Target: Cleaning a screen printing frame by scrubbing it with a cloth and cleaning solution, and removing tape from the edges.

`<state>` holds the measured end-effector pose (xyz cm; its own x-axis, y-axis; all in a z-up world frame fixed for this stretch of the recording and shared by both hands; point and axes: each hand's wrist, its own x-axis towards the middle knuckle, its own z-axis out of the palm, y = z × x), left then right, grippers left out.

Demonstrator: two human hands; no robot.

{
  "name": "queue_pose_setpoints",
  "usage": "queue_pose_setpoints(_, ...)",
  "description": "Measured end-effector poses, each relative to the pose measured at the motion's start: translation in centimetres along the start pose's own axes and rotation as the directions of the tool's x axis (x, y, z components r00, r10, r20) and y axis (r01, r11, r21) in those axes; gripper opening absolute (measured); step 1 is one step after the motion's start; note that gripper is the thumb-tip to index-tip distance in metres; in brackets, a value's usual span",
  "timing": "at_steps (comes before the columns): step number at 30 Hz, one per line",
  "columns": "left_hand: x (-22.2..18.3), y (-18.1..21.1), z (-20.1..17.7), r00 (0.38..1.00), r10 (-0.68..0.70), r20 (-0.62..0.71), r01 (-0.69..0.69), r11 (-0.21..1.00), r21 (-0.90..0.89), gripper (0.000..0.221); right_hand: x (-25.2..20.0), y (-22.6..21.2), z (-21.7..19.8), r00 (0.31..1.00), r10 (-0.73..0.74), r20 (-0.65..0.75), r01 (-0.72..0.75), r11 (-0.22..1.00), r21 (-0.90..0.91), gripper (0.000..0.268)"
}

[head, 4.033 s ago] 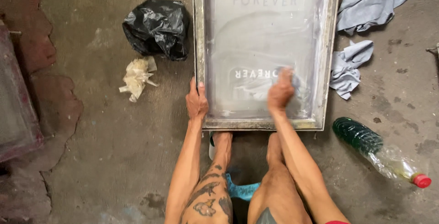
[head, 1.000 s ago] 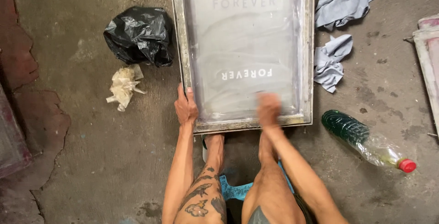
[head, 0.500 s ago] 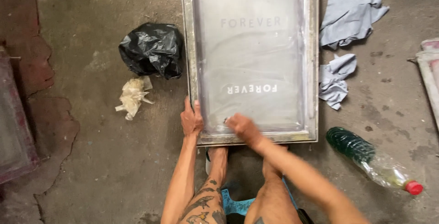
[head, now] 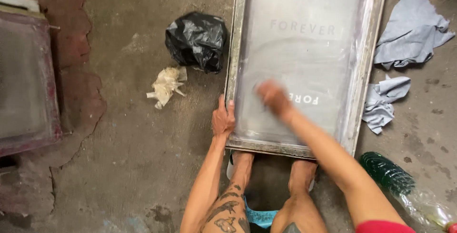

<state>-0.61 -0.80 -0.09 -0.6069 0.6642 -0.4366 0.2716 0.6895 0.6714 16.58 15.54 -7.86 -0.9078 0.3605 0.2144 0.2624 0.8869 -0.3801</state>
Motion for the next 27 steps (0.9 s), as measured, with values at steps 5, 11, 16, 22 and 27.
queue_pose_setpoints(5,-0.5,2.2,-1.2,1.0,0.019,-0.004,-0.019,0.999,-0.033,0.055,0.5,7.0,7.5,0.912,0.377,-0.163,-0.373,0.926,0.054,0.026)
queue_pose_setpoints(11,0.2,-0.2,0.1,1.0,0.021,-0.002,-0.021,0.999,-0.039,0.062,3.4,-8.9,-10.1,0.954,0.152,0.259,-0.28,0.762,0.584,0.012)
queue_pose_setpoints(16,0.0,0.0,0.1,0.999,0.034,-0.005,-0.034,0.999,-0.035,0.059,8.5,11.3,4.0,0.991,0.049,-0.126,-0.087,0.945,-0.316,0.016)
queue_pose_setpoints(22,0.3,1.0,-0.5,1.0,0.002,0.012,-0.002,0.999,-0.044,0.061,-2.1,-6.4,-2.8,0.994,-0.106,0.037,0.105,0.994,0.023,0.009)
queue_pose_setpoints(27,0.1,1.4,-0.7,1.0,-0.001,-0.005,0.001,0.997,-0.083,0.058,-4.6,7.6,-5.5,0.983,-0.045,0.176,0.009,0.98,0.197,0.016)
